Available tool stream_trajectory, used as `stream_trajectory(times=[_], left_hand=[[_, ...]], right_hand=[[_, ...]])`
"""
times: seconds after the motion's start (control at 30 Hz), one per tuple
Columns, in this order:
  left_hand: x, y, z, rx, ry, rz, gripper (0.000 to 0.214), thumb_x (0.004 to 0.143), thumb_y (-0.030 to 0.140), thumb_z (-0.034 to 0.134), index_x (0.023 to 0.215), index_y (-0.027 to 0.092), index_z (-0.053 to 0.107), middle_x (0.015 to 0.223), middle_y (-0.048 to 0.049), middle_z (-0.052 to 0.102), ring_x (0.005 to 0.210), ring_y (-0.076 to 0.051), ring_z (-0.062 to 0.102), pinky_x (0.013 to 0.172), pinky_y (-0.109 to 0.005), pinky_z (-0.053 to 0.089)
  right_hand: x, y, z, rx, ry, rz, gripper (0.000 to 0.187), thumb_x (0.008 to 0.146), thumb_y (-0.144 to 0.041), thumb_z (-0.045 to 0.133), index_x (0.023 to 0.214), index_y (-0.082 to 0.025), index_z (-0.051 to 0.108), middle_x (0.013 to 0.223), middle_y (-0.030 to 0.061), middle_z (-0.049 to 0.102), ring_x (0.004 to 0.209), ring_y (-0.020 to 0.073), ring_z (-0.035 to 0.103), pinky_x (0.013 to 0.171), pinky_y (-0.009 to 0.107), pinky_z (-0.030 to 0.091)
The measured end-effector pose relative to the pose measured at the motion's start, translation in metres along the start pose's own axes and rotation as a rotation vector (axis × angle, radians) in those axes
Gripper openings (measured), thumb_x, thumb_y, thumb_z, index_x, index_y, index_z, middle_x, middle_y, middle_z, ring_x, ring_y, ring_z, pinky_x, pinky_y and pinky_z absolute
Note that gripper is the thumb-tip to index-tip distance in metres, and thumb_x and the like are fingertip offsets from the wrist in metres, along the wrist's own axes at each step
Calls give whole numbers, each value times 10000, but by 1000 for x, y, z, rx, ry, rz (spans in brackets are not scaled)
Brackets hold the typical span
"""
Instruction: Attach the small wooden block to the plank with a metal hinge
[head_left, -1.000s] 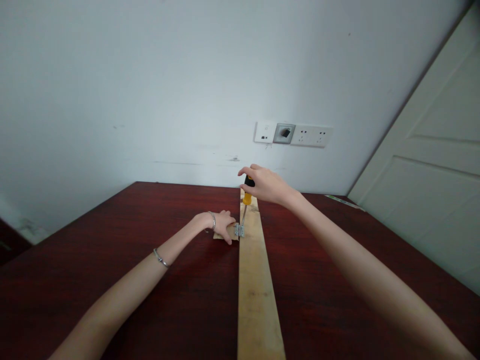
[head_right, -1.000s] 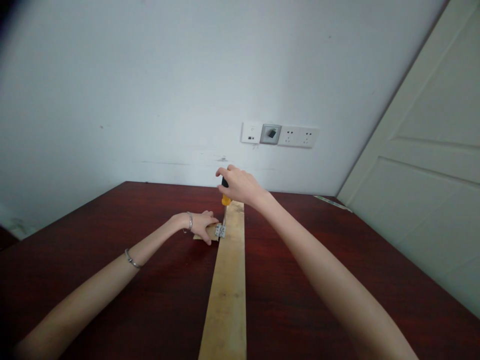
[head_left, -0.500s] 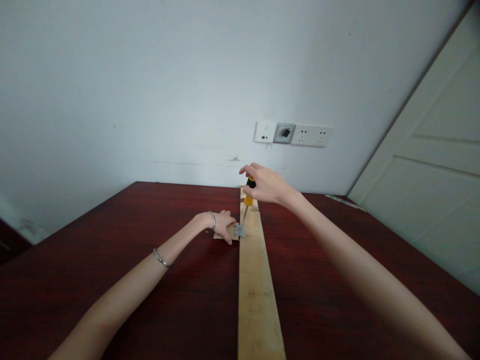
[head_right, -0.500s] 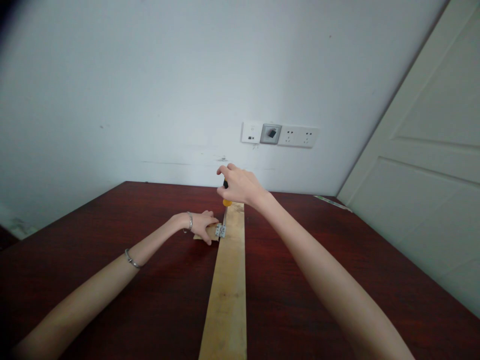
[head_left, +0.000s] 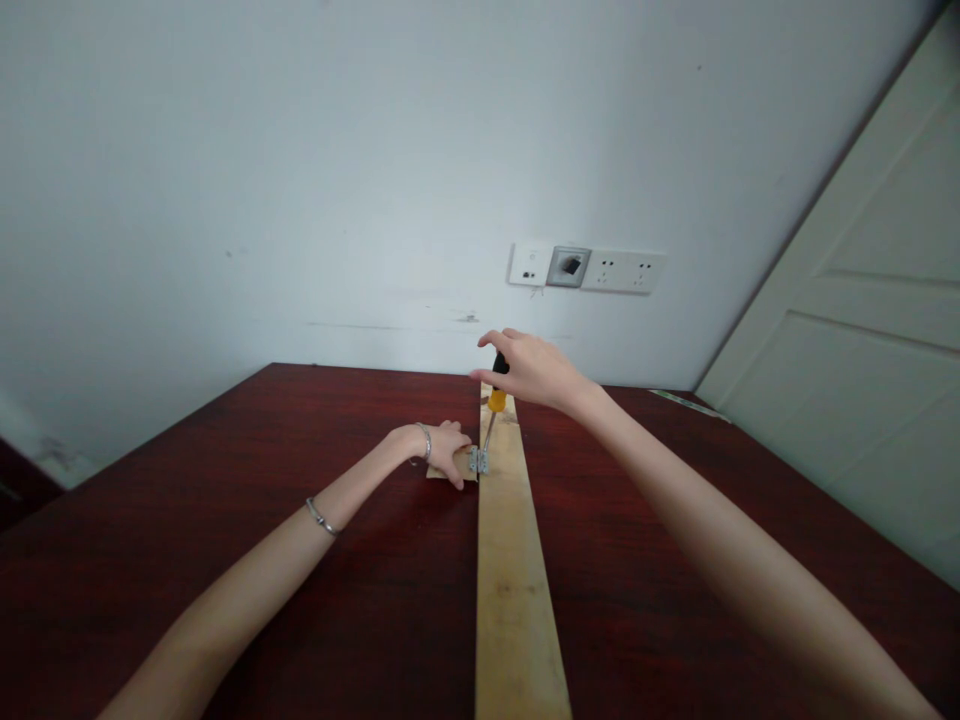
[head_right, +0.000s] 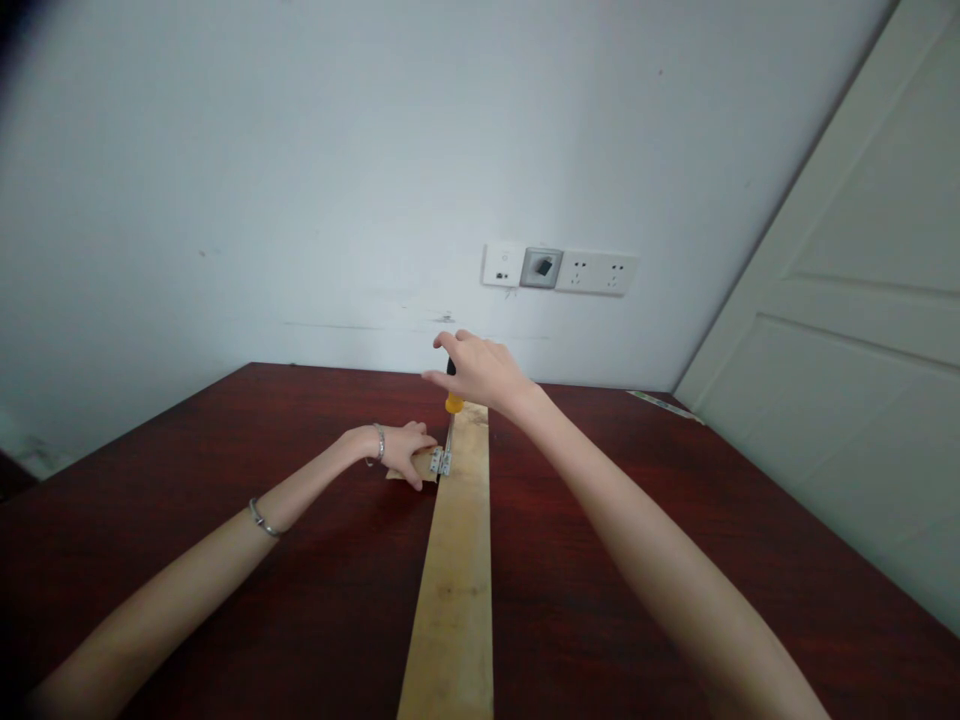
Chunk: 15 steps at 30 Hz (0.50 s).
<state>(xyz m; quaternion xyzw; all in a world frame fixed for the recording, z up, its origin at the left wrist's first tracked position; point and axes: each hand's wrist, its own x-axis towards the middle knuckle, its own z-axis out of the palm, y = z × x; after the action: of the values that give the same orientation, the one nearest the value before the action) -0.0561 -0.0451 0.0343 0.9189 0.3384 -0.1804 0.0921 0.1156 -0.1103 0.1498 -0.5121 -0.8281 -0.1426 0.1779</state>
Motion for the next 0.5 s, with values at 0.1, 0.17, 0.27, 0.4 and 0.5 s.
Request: stream_trajectory(times=[0.1, 0.17, 0.27, 0.4, 0.5], left_hand=[[0, 0, 0, 6, -2, 7, 867, 541, 671, 615, 1239, 166, 514, 1186, -144, 473, 1059, -315, 445, 878, -372, 415], [1, -1, 0, 8, -3, 5, 891, 534, 675, 618, 1252, 159, 505, 1190, -151, 470, 1062, -319, 444, 879, -376, 416], [2, -2, 2, 6, 2, -1, 892, 525, 682, 619, 1245, 166, 512, 1199, -150, 472, 1064, -321, 447, 881, -378, 416], [3, -2, 2, 2, 4, -1, 876, 516, 684, 623, 1229, 187, 523, 1202, -137, 480, 1061, -318, 453, 877, -380, 419], [3, -2, 2, 15, 1, 4, 878, 515, 685, 624, 1229, 184, 522, 1200, -137, 483, 1061, -321, 453, 874, -379, 420]], right_hand=[[0, 1, 0, 13, -13, -5, 366, 854, -380, 463, 1171, -203, 514, 1064, 100, 599, 834, 218, 595, 695, 307, 412], [-1, 2, 1, 27, -2, -6, 413, 831, -341, 486, 1222, -207, 471, 1101, 101, 578, 832, 215, 594, 696, 309, 412], [-2, 4, 3, 37, 5, 3, 485, 818, -427, 510, 1247, -212, 444, 1124, 109, 558, 826, 225, 588, 678, 316, 415], [-3, 5, 7, 76, 17, -10, 427, 839, -394, 496, 1225, -214, 458, 1071, 99, 563, 834, 213, 573, 693, 309, 416], [-5, 4, 9, 135, 47, -22, 435, 816, -306, 484, 1235, -200, 440, 1101, 96, 536, 813, 193, 561, 715, 309, 426]])
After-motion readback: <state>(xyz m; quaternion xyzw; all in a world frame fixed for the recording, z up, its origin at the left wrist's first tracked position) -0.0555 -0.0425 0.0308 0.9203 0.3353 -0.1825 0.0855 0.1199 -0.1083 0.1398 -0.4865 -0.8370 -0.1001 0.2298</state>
